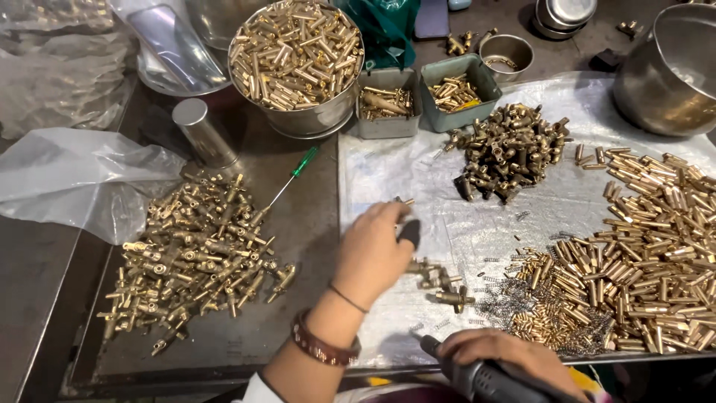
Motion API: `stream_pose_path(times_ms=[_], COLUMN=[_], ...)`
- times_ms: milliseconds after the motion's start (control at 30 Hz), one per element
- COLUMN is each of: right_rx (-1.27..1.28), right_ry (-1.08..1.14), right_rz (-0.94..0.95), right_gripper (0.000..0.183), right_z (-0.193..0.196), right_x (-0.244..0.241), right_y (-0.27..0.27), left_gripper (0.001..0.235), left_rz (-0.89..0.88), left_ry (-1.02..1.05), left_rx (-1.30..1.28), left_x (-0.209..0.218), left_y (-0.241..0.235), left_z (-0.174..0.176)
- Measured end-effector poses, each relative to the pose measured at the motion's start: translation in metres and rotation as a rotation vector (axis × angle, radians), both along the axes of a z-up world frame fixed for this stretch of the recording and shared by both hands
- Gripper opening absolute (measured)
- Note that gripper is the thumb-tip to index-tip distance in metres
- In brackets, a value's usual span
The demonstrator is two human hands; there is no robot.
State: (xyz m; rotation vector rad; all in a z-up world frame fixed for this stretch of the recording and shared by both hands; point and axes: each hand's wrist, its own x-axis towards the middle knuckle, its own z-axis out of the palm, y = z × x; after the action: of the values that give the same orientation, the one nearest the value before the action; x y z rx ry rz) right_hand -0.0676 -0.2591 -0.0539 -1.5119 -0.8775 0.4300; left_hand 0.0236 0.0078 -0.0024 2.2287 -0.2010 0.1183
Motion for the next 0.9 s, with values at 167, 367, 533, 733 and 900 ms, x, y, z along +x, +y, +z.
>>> stream_pose_path(times_ms=[167,367,533,733,900], right_rx=[-0.282,-0.172,0.020,0.266,0.367], right_ry=[-0.084,-0.136,-0.024,-0.066,0.014], right_rz=[-0.098,-0.054,-0.117,-0.462,-0.454], right_gripper=[0.025,0.026,0.031,0.052,0.053], right_z=[-0.007,-0.013,-0.015,0.024,0.030], right_x=[-0.008,-0.006,-0.004,-0.013,-0.021], right_y=[0.002,-0.001,-0.010,0.005,0.002], left_gripper=[0.028,0.054,0.031,0.016,0.023], left_rz=[0.080,0.002,-0.028,-0.086,-0.033], left_ry=[0.037,-0.110,0.467,0.607,0.768], left_rx=[0.382,0.344,-0.658,-1.148,-1.220], left_x=[0.033,0.031,0.029,-0.025,-0.042], left_y=[0.004,0.001,0.016,-0.014,-0.025], left_z=[-0.034,-0.059,-0.078,-0.049,-0.044])
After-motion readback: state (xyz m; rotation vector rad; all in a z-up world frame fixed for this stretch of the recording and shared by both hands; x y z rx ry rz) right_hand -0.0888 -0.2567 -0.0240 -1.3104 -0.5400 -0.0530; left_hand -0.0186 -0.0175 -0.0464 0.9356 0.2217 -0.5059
